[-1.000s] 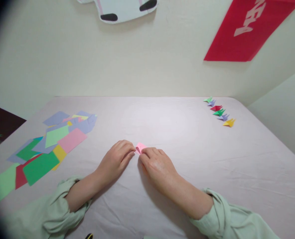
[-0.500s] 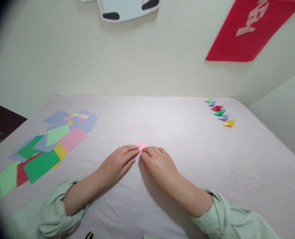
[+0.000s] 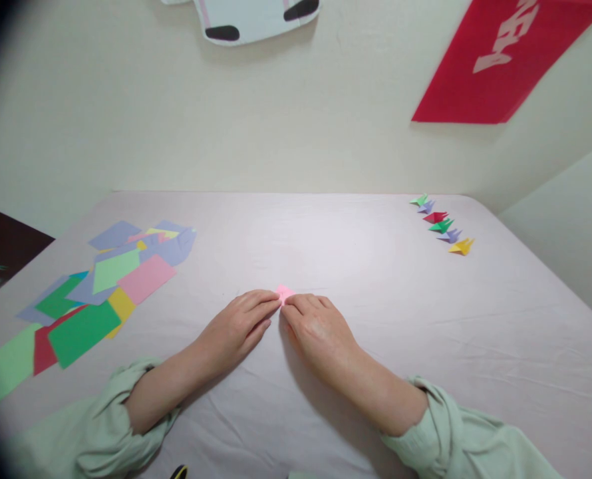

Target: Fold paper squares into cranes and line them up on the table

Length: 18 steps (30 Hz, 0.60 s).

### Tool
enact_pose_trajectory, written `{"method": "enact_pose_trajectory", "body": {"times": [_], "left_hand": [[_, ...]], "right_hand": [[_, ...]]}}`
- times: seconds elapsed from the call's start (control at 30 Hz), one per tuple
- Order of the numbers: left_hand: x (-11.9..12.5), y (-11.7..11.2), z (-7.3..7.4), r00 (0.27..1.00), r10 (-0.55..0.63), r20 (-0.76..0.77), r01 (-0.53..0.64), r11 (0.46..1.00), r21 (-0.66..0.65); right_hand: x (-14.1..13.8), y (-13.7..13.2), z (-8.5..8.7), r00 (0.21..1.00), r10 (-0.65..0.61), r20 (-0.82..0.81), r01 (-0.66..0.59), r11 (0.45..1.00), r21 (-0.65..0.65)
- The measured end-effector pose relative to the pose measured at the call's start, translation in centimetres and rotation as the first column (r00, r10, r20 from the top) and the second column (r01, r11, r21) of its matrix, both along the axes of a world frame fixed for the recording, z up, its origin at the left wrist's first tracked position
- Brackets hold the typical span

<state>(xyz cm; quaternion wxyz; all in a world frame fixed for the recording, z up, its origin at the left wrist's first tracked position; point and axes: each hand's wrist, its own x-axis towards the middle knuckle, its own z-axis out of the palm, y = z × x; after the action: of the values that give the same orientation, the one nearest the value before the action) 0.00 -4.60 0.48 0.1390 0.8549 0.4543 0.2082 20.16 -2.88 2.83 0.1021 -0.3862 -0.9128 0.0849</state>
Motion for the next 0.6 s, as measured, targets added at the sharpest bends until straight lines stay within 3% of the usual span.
{"method": "enact_pose_trajectory", "body": {"times": [0.6], "left_hand": [[-0.02,0.16,0.06,1.000,0.009,0.006,-0.009,1.000,-0.015]], "right_hand": [[-0.02,0.05,-0.09,0.999,0.007,0.034,-0.008,1.000,0.012]]}}
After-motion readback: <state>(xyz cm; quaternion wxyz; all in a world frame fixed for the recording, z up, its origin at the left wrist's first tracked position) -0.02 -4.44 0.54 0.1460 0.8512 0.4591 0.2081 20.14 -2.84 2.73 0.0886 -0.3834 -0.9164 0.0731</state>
